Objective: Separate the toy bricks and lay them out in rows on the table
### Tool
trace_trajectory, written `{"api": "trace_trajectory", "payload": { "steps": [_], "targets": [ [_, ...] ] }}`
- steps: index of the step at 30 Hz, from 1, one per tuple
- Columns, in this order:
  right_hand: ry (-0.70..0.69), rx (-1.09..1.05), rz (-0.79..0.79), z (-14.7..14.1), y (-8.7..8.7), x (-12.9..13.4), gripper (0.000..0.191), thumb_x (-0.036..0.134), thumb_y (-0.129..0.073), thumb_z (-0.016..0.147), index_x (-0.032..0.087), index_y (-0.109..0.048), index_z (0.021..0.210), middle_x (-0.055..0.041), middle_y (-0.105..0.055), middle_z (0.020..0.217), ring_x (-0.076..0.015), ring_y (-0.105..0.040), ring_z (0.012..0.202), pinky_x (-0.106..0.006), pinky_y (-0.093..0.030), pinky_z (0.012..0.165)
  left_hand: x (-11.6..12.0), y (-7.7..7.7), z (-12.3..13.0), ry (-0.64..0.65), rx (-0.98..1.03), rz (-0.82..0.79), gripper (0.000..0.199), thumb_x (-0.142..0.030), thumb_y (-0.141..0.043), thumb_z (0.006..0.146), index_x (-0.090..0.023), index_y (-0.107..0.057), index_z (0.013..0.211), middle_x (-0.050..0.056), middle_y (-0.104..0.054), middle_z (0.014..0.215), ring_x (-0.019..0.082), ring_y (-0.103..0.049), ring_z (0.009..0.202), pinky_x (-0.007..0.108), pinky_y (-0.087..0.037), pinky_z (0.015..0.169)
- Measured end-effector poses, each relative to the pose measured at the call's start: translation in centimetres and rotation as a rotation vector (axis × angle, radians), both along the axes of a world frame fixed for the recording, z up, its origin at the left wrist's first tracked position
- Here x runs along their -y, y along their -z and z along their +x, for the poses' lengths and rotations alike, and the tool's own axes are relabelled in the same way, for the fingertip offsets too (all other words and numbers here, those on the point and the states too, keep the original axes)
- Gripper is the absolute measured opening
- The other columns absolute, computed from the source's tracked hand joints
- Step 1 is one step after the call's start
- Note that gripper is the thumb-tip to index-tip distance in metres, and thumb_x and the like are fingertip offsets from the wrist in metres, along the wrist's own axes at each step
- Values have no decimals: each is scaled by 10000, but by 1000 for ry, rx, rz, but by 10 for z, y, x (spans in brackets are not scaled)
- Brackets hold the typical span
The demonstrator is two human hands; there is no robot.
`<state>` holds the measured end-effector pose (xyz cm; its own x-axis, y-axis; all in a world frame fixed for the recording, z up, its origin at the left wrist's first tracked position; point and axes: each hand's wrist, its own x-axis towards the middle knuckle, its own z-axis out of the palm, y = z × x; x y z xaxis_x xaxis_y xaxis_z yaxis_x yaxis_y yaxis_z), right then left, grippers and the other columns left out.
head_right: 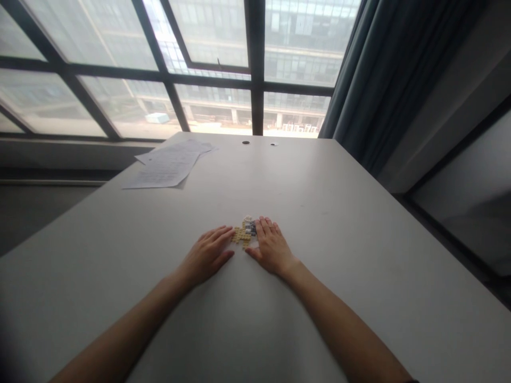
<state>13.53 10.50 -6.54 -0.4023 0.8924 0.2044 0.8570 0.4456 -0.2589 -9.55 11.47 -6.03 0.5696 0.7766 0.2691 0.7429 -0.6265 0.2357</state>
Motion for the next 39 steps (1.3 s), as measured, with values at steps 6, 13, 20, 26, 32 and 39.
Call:
{"api": "trace_trajectory", "payload": {
  "steps": [6,13,20,26,32,39],
  "targets": [
    [-6,-42,56,32,1,26,703,496,-451,894,94,-278,1444,-187,-288,1501,-302,-203,1404,-505,-222,1131,-22,7,10,-88,-37,-9,478,-373,-427,920,-198,-423,1364,104,-432,1434,310,-334,1345,514,-270,1089],
    [66,-474,58,36,-9,47,559,389,-531,868,160,-412,1364,-166,-480,1360,-286,-435,1266,-506,-346,1068,-5,-3,13,-67,156,30,367,-380,-511,896,-176,-519,1202,123,-551,1279,297,-441,1249,485,-354,1037],
    [-75,-1219,-589,-2,-20,77,386,449,-513,886,157,-625,1111,-64,-687,850,-156,-634,696,-332,-538,702,71,-18,29,138,396,69,380,-359,-555,890,-226,-446,1229,76,-642,1016,211,-613,925,356,-502,819],
    [-60,-1257,-598,-19,-16,91,264,387,-607,841,155,-682,939,-35,-677,759,-141,-595,655,-292,-502,667,83,-5,35,136,461,87,350,-231,-593,873,-227,-463,1198,55,-642,914,182,-614,829,326,-511,767],
    [-32,-1026,-366,-16,-18,97,186,311,-544,891,170,-666,891,-15,-628,731,-140,-585,691,-267,-480,681,86,-7,37,124,626,107,234,-159,-618,845,-218,-540,1057,29,-643,827,152,-616,752,281,-519,699],
    [-32,-974,-178,-16,-21,97,142,260,-522,896,190,-644,879,-50,-625,897,-152,-611,810,-280,-504,747,89,-14,37,162,705,151,148,-97,-596,838,-216,-588,926,28,-667,806,141,-615,730,271,-525,680]
  ]
}}
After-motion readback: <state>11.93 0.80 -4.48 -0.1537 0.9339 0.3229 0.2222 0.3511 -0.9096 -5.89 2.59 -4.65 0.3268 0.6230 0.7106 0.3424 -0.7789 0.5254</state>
